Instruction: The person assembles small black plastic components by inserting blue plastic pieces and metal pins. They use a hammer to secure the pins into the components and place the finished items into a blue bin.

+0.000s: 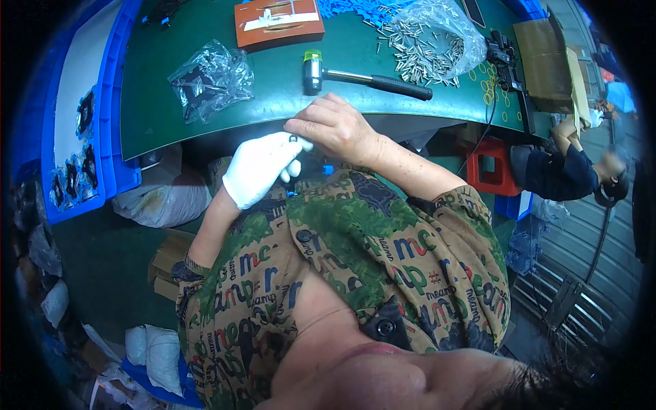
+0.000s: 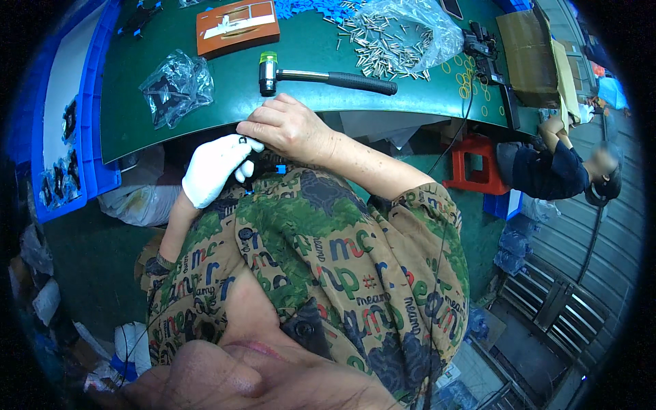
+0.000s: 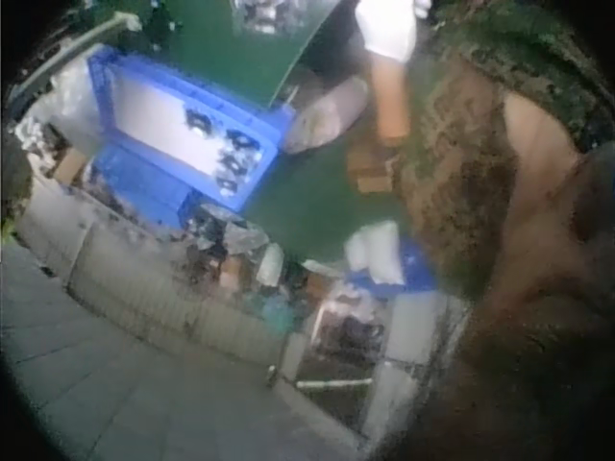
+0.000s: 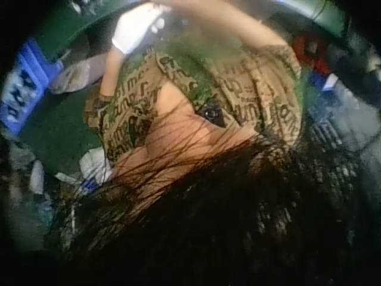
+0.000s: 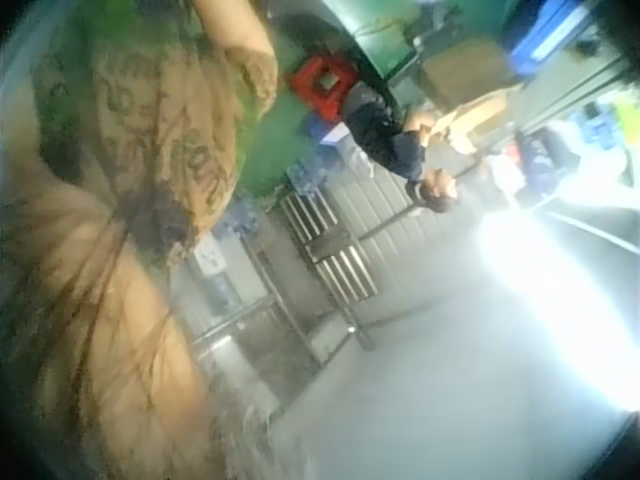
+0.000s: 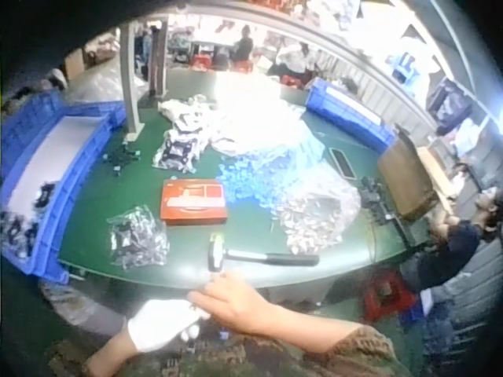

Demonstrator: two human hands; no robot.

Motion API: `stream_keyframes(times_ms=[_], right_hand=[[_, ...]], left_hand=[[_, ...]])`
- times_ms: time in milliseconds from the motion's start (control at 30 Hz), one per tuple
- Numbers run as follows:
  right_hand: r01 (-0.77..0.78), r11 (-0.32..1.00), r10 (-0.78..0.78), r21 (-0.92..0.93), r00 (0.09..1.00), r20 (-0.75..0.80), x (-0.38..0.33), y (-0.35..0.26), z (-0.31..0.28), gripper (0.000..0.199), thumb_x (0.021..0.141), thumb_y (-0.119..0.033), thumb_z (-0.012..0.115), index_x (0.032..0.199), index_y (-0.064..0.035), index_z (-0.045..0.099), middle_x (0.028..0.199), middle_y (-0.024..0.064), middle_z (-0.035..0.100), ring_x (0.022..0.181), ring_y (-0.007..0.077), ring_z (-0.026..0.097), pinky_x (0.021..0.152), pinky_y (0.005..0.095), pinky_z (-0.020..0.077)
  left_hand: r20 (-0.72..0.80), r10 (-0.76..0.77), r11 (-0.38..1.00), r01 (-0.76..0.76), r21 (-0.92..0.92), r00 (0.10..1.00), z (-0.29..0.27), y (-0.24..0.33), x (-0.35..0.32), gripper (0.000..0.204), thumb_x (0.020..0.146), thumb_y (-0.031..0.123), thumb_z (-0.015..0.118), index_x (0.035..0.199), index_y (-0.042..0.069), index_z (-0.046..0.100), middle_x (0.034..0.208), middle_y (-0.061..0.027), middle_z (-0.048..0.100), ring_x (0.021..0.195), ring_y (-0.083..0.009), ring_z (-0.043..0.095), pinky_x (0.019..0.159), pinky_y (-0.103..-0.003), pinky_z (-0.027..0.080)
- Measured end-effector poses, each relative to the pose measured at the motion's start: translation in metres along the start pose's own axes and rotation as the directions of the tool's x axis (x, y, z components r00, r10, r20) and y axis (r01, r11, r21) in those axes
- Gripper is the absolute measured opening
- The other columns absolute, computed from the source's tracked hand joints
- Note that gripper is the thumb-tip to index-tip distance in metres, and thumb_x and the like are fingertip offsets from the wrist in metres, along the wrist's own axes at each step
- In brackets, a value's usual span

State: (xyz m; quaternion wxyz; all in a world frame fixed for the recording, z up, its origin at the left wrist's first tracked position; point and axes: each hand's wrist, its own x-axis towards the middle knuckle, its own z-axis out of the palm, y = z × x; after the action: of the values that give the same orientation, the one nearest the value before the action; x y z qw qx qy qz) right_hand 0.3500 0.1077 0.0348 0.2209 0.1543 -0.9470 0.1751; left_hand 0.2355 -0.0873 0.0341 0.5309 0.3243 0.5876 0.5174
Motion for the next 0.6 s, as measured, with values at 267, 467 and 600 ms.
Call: stream_keyframes(times_ms=[267,467,600], right_hand=[[-0.097,0.995,0.099,0.025,0.987,-0.125,-0.007,-0.007,0.014,0.028,0.079,-0.011,0.072,0.107,-0.0105,0.069,0.087,0.0008,0.064,0.079,0.0185,0.064,0.069,0.0339,0.0457],[-0.067,0.995,0.072,0.073,0.996,-0.061,-0.001,-0.007,0.004,0.027,0.080,-0.008,0.073,0.107,-0.0088,0.068,0.086,0.0033,0.065,0.078,0.0218,0.064,0.070,0.0364,0.0473],[-0.055,0.980,0.046,-0.191,0.998,-0.052,0.014,0.029,-0.027,0.031,0.083,-0.015,0.072,0.113,-0.0118,0.065,0.086,0.0036,0.063,0.078,0.0224,0.063,0.072,0.0382,0.0477]], left_hand=[[-0.055,0.034,0.998,-0.031,0.061,0.998,0.004,0.001,0.001,0.027,0.103,0.022,0.055,0.113,0.003,0.072,0.076,-0.0012,0.066,0.063,-0.0064,0.059,0.060,-0.022,0.048],[-0.099,0.061,0.997,-0.057,0.046,0.993,0.005,0.003,-0.002,0.026,0.103,0.019,0.056,0.108,0.000,0.073,0.073,-0.0005,0.065,0.061,-0.0055,0.055,0.058,-0.022,0.044],[-0.172,0.141,0.983,-0.118,0.140,0.975,0.000,-0.004,-0.001,0.027,0.103,0.020,0.056,0.108,0.001,0.074,0.072,-0.0005,0.065,0.060,-0.0048,0.055,0.057,-0.021,0.045]])
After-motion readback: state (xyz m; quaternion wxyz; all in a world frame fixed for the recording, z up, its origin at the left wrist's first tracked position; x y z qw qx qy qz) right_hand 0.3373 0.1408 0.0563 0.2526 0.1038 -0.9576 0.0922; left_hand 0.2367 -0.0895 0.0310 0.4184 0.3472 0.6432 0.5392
